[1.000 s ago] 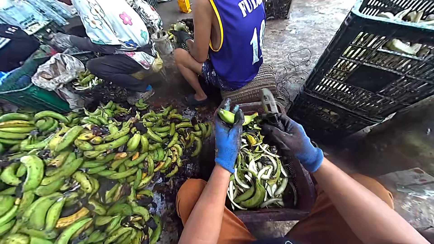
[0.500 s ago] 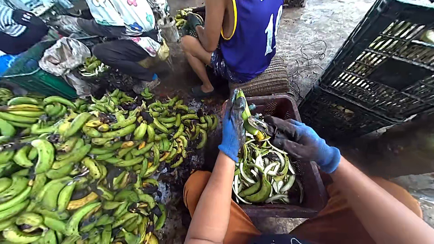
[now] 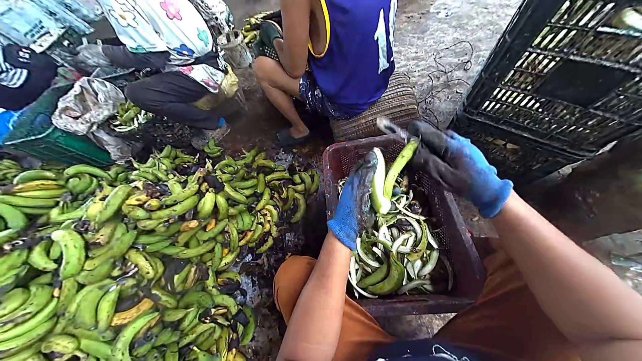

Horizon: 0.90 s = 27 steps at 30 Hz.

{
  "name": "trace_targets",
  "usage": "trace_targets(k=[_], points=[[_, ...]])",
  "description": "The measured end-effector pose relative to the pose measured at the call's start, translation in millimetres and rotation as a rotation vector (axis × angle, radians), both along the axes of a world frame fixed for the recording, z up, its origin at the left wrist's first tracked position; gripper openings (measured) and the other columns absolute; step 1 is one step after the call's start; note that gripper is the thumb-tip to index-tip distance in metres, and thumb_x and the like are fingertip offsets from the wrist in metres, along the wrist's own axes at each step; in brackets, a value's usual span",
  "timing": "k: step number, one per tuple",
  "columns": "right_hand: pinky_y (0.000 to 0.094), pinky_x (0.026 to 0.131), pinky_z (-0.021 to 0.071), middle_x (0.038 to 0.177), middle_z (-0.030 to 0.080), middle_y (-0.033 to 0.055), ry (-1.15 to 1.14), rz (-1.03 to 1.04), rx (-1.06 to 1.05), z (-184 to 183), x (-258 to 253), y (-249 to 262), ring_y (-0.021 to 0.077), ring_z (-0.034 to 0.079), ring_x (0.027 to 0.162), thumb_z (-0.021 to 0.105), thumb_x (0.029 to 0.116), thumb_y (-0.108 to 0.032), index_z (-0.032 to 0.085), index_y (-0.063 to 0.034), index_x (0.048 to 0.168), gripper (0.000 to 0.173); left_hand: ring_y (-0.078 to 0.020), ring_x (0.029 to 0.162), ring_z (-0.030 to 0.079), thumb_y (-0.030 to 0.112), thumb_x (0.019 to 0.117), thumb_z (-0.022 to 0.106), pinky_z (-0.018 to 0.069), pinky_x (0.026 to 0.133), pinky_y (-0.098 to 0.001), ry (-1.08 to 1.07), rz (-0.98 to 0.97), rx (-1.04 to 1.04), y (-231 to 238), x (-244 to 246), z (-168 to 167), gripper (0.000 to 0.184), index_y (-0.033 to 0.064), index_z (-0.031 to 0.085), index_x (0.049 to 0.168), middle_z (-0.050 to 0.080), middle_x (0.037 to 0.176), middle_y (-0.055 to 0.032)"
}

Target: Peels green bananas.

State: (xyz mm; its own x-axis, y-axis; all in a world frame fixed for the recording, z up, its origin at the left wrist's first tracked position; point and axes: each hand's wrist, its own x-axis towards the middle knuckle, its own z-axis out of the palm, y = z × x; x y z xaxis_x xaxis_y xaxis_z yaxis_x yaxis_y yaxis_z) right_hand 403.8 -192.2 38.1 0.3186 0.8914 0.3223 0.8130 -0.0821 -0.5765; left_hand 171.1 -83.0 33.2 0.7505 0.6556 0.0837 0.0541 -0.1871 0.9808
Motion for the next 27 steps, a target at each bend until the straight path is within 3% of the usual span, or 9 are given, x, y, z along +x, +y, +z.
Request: trace_targets(k=[2, 4, 7, 11, 14, 17, 20, 23, 27], points=[[0.0569, 0.085, 0.0535, 0.121, 0.066, 0.0127, -0.077, 0.151, 0.056, -11, -16, -10, 0.0309, 0.064, 0.107, 0.047, 0.0985, -0.046, 0.058, -0.0208, 0.144, 0.053, -0.0166, 0.115, 0.063, 0.037, 0.1099, 0.041, 0.055, 0.094, -0.0414, -0.032, 0.186, -0.042, 12, 8, -3, 0.046, 0.0221, 0.041, 0.154, 0.058, 0.141, -0.0055], [0.0549, 0.083, 0.0549, 0.119, 0.069, 0.0129, -0.12, 0.274, 0.096, -22, -29, -13, 0.03, 0.067, 0.103, 0.051, 0.095, -0.047, 0.06, -0.0208, 0.143, 0.055, -0.0186, 0.12, 0.062, 0.043, 0.1101, 0.038, 0.0553, 0.096, -0.0432, -0.12, 0.344, -0.121, 17, 16, -3, 0.05, 0.0235, 0.037, 0.156, 0.056, 0.144, -0.0054], [0.0576, 0.083, 0.0546, 0.12, 0.068, 0.0155, -0.158, 0.282, 0.104, -25, -26, -5, 0.0332, 0.067, 0.102, 0.053, 0.0949, -0.047, 0.056, -0.0278, 0.148, 0.056, -0.0165, 0.138, 0.047, 0.032, 0.1124, 0.034, 0.0428, 0.112, -0.0413, -0.091, 0.345, -0.046, 6, 19, -3, 0.052, 0.0213, 0.02, 0.162, 0.039, 0.159, -0.0051], [0.0664, 0.087, 0.0504, 0.127, 0.065, 0.0196, -0.067, 0.071, -0.002, -9, -1, 13, 0.0418, 0.063, 0.11, 0.053, 0.0996, -0.041, 0.052, -0.0313, 0.15, 0.052, -0.0172, 0.113, 0.063, 0.039, 0.1104, 0.037, 0.0558, 0.089, -0.043, 0.044, 0.072, -0.105, -15, 8, 5, 0.048, 0.0317, 0.034, 0.157, 0.057, 0.141, -0.0039], [0.0656, 0.091, 0.049, 0.134, 0.062, 0.0184, -0.014, 0.021, -0.022, -10, 1, 12, 0.0405, 0.061, 0.116, 0.052, 0.0994, -0.038, 0.052, -0.026, 0.151, 0.053, -0.0172, 0.107, 0.065, 0.042, 0.1097, 0.039, 0.0568, 0.086, -0.0418, 0.047, 0.059, -0.176, -11, 9, 0, 0.044, 0.0314, 0.042, 0.153, 0.062, 0.135, -0.0032], [0.0596, 0.079, 0.0536, 0.115, 0.068, 0.0159, -0.122, 0.161, 0.066, -17, -26, 1, 0.035, 0.066, 0.098, 0.055, 0.0953, -0.043, 0.055, -0.0277, 0.148, 0.055, -0.0159, 0.122, 0.059, 0.037, 0.1115, 0.033, 0.0531, 0.099, -0.0409, -0.122, 0.229, -0.174, 8, 15, -11, 0.047, 0.0217, 0.036, 0.156, 0.055, 0.146, -0.0036], [0.0568, 0.079, 0.0546, 0.12, 0.069, 0.0148, -0.221, 0.235, 0.159, -24, -43, -6, 0.0332, 0.068, 0.101, 0.058, 0.0932, -0.045, 0.056, -0.0287, 0.147, 0.057, -0.0153, 0.123, 0.058, 0.043, 0.1112, 0.031, 0.0535, 0.098, -0.0398, -0.252, 0.389, -0.264, 15, 21, -6, 0.049, 0.0242, 0.033, 0.156, 0.052, 0.148, -0.0013], [0.0587, 0.08, 0.0537, 0.123, 0.067, 0.0163, -0.259, 0.18, 0.166, -22, -39, -7, 0.0363, 0.067, 0.104, 0.057, 0.0944, -0.046, 0.057, -0.0309, 0.146, 0.054, -0.0182, 0.141, 0.043, 0.033, 0.1123, 0.033, 0.0406, 0.113, -0.0417, -0.157, 0.432, -0.05, 12, 21, -4, 0.053, 0.0152, 0.021, 0.161, 0.037, 0.16, -0.0074], [0.0641, 0.08, 0.051, 0.12, 0.066, 0.0189, -0.107, 0.097, 0.035, -7, -22, -1, 0.0404, 0.065, 0.103, 0.051, 0.0972, -0.041, 0.054, -0.0329, 0.149, 0.052, -0.0142, 0.129, 0.053, 0.036, 0.1116, 0.033, 0.0492, 0.103, -0.0398, -0.122, 0.201, -0.075, -8, 14, -4, 0.05, 0.0249, 0.029, 0.16, 0.045, 0.154, -0.0022]])
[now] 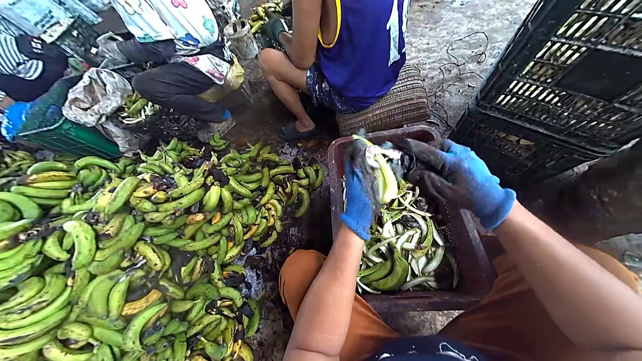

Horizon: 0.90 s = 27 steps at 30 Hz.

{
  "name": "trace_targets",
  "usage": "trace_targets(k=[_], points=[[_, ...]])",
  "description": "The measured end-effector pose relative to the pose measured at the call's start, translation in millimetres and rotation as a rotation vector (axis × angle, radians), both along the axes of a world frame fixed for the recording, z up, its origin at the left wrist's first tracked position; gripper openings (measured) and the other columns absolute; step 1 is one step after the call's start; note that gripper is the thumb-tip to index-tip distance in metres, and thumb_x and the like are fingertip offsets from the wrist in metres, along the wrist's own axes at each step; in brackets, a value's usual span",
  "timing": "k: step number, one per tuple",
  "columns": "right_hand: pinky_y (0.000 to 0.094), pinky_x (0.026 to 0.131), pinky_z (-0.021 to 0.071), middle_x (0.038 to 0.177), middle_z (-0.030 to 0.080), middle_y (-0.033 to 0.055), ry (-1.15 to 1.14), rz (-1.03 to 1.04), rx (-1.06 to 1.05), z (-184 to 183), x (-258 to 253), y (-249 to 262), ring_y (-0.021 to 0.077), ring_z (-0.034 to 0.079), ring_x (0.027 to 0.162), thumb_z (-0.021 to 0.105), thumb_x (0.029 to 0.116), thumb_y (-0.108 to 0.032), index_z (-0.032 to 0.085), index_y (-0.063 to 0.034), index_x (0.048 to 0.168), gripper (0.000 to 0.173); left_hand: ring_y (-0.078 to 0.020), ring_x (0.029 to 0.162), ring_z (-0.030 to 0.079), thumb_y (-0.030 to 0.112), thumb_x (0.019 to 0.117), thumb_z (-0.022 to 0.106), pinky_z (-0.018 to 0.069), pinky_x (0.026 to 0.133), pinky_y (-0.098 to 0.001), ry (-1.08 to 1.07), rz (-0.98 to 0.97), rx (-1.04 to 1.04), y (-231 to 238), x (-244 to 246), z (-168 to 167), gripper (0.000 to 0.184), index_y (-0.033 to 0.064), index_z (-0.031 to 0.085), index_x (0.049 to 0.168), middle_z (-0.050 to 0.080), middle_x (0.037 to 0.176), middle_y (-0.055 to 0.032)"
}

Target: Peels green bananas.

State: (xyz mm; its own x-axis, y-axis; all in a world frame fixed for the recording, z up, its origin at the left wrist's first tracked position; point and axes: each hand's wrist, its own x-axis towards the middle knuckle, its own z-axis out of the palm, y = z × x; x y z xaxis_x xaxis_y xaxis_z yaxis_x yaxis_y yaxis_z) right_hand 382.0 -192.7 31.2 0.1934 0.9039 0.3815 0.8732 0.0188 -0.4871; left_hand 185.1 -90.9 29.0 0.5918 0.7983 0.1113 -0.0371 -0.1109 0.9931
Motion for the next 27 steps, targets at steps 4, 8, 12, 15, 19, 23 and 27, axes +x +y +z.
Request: trace_targets(k=[4, 8, 12, 15, 19, 23, 27], points=[[0.0638, 0.092, 0.0504, 0.126, 0.067, 0.0164, 0.158, -0.069, -0.138, -1, 26, 8, 0.0355, 0.066, 0.113, 0.042, 0.105, -0.043, 0.054, -0.0236, 0.149, 0.05, -0.0197, 0.103, 0.066, 0.046, 0.1091, 0.037, 0.0565, 0.085, -0.0437, 0.219, -0.299, -0.115, -11, 5, 6, 0.048, 0.0252, 0.044, 0.151, 0.064, 0.13, -0.0079], [0.0593, 0.085, 0.0537, 0.118, 0.068, 0.0146, 0.028, 0.053, -0.002, -13, 1, -3, 0.033, 0.066, 0.104, 0.054, 0.0972, -0.04, 0.056, -0.0239, 0.147, 0.053, -0.013, 0.092, 0.065, 0.038, 0.1103, 0.035, 0.0579, 0.077, -0.035, -0.011, -0.079, -0.147, 13, 10, -14, 0.042, 0.0204, 0.046, 0.147, 0.065, 0.119, -0.0044], [0.058, 0.082, 0.055, 0.127, 0.068, 0.0148, -0.185, 0.134, 0.221, -26, -20, -5, 0.0359, 0.068, 0.108, 0.066, 0.0909, -0.038, 0.062, -0.0308, 0.141, 0.051, -0.007, 0.083, 0.068, 0.05, 0.1089, 0.032, 0.0581, 0.065, -0.0228, -0.535, -0.04, -0.585, 23, 10, -9, 0.039, 0.0248, 0.057, 0.124, 0.068, 0.109, 0.0033], [0.0607, 0.084, 0.0538, 0.131, 0.066, 0.0168, -0.171, 0.063, 0.135, -16, -18, -5, 0.0387, 0.067, 0.111, 0.056, 0.0957, -0.038, 0.057, -0.0299, 0.146, 0.051, -0.0073, 0.093, 0.068, 0.045, 0.1105, 0.03, 0.0594, 0.074, -0.0252, -0.53, -0.037, -0.488, 14, 10, -3, 0.039, 0.0263, 0.053, 0.135, 0.067, 0.117, 0.0039], [0.0613, 0.08, 0.0533, 0.123, 0.067, 0.0161, -0.031, 0.009, -0.032, -8, -14, -2, 0.0382, 0.067, 0.105, 0.049, 0.1004, -0.041, 0.052, -0.0295, 0.151, 0.052, -0.0115, 0.128, 0.054, 0.036, 0.1114, 0.031, 0.051, 0.101, -0.0369, -0.141, -0.055, 0.027, 3, -2, -2, 0.047, 0.0308, 0.033, 0.158, 0.047, 0.154, 0.0049], [0.0645, 0.086, 0.0521, 0.125, 0.068, 0.0156, 0.079, -0.071, -0.132, -11, -5, 2, 0.0387, 0.066, 0.109, 0.045, 0.1037, -0.042, 0.054, -0.0293, 0.149, 0.048, -0.0208, 0.106, 0.063, 0.038, 0.1107, 0.036, 0.0555, 0.085, -0.0454, 0.184, -0.044, -0.07, -5, 1, -2, 0.044, 0.024, 0.041, 0.152, 0.06, 0.133, -0.0082], [0.0622, 0.099, 0.0484, 0.126, 0.07, 0.0147, 0.358, -0.171, -0.245, -15, 10, 4, 0.033, 0.067, 0.116, 0.037, 0.11, -0.04, 0.058, -0.0159, 0.144, 0.047, -0.0247, 0.09, 0.068, 0.05, 0.1088, 0.036, 0.0572, 0.073, -0.0445, 0.31, -0.173, -0.163, -2, 10, -6, 0.047, 0.0296, 0.045, 0.15, 0.068, 0.123, -0.0102]])
